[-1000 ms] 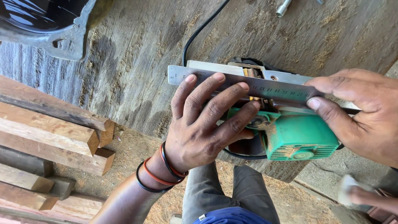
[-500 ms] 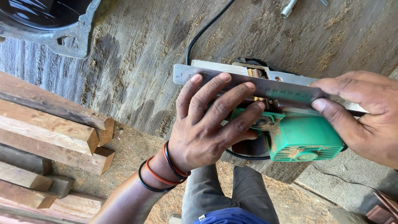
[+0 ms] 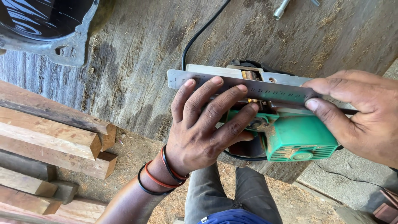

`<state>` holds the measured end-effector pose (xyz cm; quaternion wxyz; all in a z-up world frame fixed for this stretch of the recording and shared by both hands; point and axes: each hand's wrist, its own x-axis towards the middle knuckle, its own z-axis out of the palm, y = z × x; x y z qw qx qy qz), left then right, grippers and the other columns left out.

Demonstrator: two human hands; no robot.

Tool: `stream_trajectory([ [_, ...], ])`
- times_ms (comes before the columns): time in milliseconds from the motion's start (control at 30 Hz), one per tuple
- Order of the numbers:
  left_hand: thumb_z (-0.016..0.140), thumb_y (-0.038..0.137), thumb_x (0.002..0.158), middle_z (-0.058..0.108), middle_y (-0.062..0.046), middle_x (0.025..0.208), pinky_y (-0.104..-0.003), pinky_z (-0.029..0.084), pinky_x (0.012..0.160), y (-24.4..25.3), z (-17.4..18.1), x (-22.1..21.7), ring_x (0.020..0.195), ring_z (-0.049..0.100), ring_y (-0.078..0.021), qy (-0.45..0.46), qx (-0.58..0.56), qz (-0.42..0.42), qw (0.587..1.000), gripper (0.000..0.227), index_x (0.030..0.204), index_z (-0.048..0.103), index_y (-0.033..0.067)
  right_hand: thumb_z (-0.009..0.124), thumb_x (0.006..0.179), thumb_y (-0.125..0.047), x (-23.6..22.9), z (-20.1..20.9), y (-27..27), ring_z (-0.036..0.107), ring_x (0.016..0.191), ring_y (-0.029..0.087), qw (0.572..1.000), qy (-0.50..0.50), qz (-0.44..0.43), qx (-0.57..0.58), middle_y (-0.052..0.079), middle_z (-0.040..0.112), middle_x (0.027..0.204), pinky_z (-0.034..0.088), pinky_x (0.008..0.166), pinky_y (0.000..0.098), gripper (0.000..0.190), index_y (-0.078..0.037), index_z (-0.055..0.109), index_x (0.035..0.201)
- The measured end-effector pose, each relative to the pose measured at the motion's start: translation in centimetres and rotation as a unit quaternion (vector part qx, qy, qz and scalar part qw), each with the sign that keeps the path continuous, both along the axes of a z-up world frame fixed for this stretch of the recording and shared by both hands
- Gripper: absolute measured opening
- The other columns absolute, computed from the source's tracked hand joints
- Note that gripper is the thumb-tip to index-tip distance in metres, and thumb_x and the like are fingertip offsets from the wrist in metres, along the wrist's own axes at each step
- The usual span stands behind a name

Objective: Adjusting the blade height and position on an electric hand planer using a ruler and a small tool.

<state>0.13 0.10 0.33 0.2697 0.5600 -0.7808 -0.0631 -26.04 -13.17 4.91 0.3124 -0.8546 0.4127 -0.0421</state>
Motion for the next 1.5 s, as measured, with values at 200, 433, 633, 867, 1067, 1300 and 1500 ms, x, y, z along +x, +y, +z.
stream_trajectory([
  [200,0.074,0.050,0.102,0.052,-0.002,0.155,-0.055,0.024,0.128,0.03,-0.06,-0.04,0.147,0.044,-0.0297,-0.001,0.000,-0.001,1.000,0.048,0.144,0.066,0.0289,0.070,0.091,-0.003,0.18,0.24,0.04,0.075,0.083,0.021,1.000,-0.008,-0.007,0.011,0.013,0.075,0.095,0.060,0.075,0.0335,0.024,-0.001,0.074,0.114],
  [433,0.074,0.050,0.101,0.052,-0.002,0.155,-0.055,0.024,0.128,0.06,-0.07,-0.09,0.147,0.044,-0.0298,-0.001,0.002,-0.001,1.000,0.048,0.144,0.066,0.0289,0.070,0.090,-0.002,0.17,0.19,0.07,0.075,0.084,0.022,1.000,-0.013,-0.005,0.003,0.015,0.075,0.096,0.060,0.075,0.0339,0.023,0.000,0.074,0.113],
  [633,0.074,0.050,0.102,0.052,-0.001,0.155,-0.054,0.023,0.128,0.10,-0.11,-0.13,0.147,0.044,-0.0292,-0.003,0.007,0.000,1.000,0.048,0.145,0.066,0.0297,0.070,0.091,-0.003,0.05,-0.03,0.06,0.075,0.084,0.022,1.000,-0.012,-0.015,0.016,0.014,0.075,0.095,0.060,0.076,0.0336,0.024,-0.001,0.074,0.114],
  [867,0.074,0.051,0.103,0.052,-0.002,0.155,-0.055,0.022,0.128,0.07,-0.19,-0.06,0.147,0.044,-0.0296,-0.013,0.000,-0.004,1.000,0.049,0.147,0.066,0.0292,0.070,0.092,-0.005,-0.17,-0.31,0.07,0.075,0.085,0.023,1.000,-0.001,-0.009,0.005,0.015,0.074,0.095,0.060,0.077,0.0348,0.023,-0.002,0.075,0.114],
  [1067,0.074,0.049,0.102,0.053,-0.002,0.155,-0.055,0.022,0.128,0.06,-0.21,-0.13,0.148,0.044,-0.0294,-0.008,0.001,-0.002,1.000,0.049,0.146,0.066,0.0285,0.070,0.092,-0.005,-0.15,-0.29,0.14,0.075,0.084,0.023,1.000,0.005,-0.022,0.018,0.014,0.074,0.094,0.060,0.076,0.0345,0.025,-0.002,0.075,0.116],
  [1300,0.073,0.048,0.100,0.053,-0.003,0.155,-0.056,0.021,0.128,0.07,-0.27,-0.13,0.147,0.045,-0.0300,-0.014,-0.001,-0.002,1.000,0.050,0.146,0.066,0.0281,0.070,0.091,-0.004,-0.07,-0.20,0.13,0.075,0.084,0.023,1.000,-0.005,-0.010,0.004,0.015,0.073,0.094,0.060,0.076,0.0347,0.024,-0.002,0.075,0.115],
  [1500,0.076,0.051,0.103,0.053,-0.003,0.155,-0.055,0.022,0.127,0.11,-0.35,-0.23,0.147,0.045,-0.0302,-0.019,-0.001,0.000,1.000,0.049,0.145,0.066,0.0275,0.070,0.091,-0.002,0.31,0.22,0.11,0.075,0.084,0.023,1.000,-0.014,-0.005,-0.007,0.015,0.073,0.094,0.060,0.077,0.0342,0.024,-0.001,0.074,0.115],
])
